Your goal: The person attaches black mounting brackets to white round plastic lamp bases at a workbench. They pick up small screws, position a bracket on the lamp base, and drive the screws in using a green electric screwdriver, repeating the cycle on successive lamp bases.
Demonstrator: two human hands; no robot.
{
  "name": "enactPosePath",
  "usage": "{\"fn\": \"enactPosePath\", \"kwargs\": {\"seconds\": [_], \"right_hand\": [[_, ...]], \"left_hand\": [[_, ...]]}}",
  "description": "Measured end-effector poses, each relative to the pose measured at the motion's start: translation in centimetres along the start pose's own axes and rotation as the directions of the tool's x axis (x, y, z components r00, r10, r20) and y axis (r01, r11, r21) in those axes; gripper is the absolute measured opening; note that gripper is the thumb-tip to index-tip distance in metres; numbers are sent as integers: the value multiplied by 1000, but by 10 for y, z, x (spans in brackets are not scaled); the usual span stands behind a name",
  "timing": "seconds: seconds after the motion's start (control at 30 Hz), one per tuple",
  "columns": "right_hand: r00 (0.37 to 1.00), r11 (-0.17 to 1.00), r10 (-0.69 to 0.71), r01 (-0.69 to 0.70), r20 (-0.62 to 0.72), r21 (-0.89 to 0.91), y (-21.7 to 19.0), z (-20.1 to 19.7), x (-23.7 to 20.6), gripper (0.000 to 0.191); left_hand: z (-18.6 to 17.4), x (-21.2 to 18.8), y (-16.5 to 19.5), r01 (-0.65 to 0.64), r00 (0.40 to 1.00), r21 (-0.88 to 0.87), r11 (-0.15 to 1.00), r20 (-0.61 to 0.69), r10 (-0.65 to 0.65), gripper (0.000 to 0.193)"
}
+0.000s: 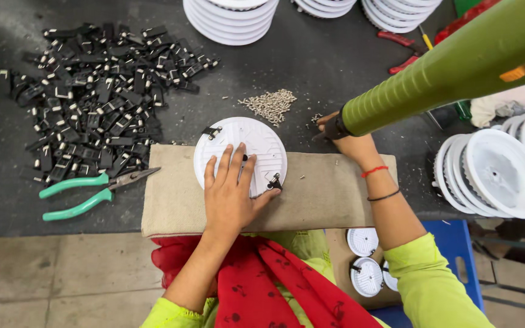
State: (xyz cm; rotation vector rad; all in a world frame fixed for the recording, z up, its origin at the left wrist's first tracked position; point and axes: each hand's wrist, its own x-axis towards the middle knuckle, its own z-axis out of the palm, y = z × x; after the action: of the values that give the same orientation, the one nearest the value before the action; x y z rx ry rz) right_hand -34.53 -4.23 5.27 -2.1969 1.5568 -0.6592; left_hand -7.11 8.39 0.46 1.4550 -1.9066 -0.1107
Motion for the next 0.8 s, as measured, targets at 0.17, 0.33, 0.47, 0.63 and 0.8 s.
{"fn": "enactPosePath", "kwargs": {"seconds": [0.17,0.33,0.47,0.63,0.8], "right_hand": [[990,997,58,-64,130,41,2,-2,8,24],[994,974,-72,88,87,-208,8,-3,9,15],[996,995,-85,85,13,-43,-14,1,-10,12],[891,892,-451,448,46,64,-71,27,-59,22],[820,825,-566,563,91,60,-97,39,-65,23]], "left_hand": [[0,-2,-1,10,1000,-31,999,-2,-10,79],[0,-3,-3,22,998,-34,999,55,-20,88],[0,-3,-1,21,998,-36,999,60,-19,89],[2,-3,-1,29,996,-19,999,83,-27,88],[2,-3,-1,14,996,22,1000,84,-16,84]]}}
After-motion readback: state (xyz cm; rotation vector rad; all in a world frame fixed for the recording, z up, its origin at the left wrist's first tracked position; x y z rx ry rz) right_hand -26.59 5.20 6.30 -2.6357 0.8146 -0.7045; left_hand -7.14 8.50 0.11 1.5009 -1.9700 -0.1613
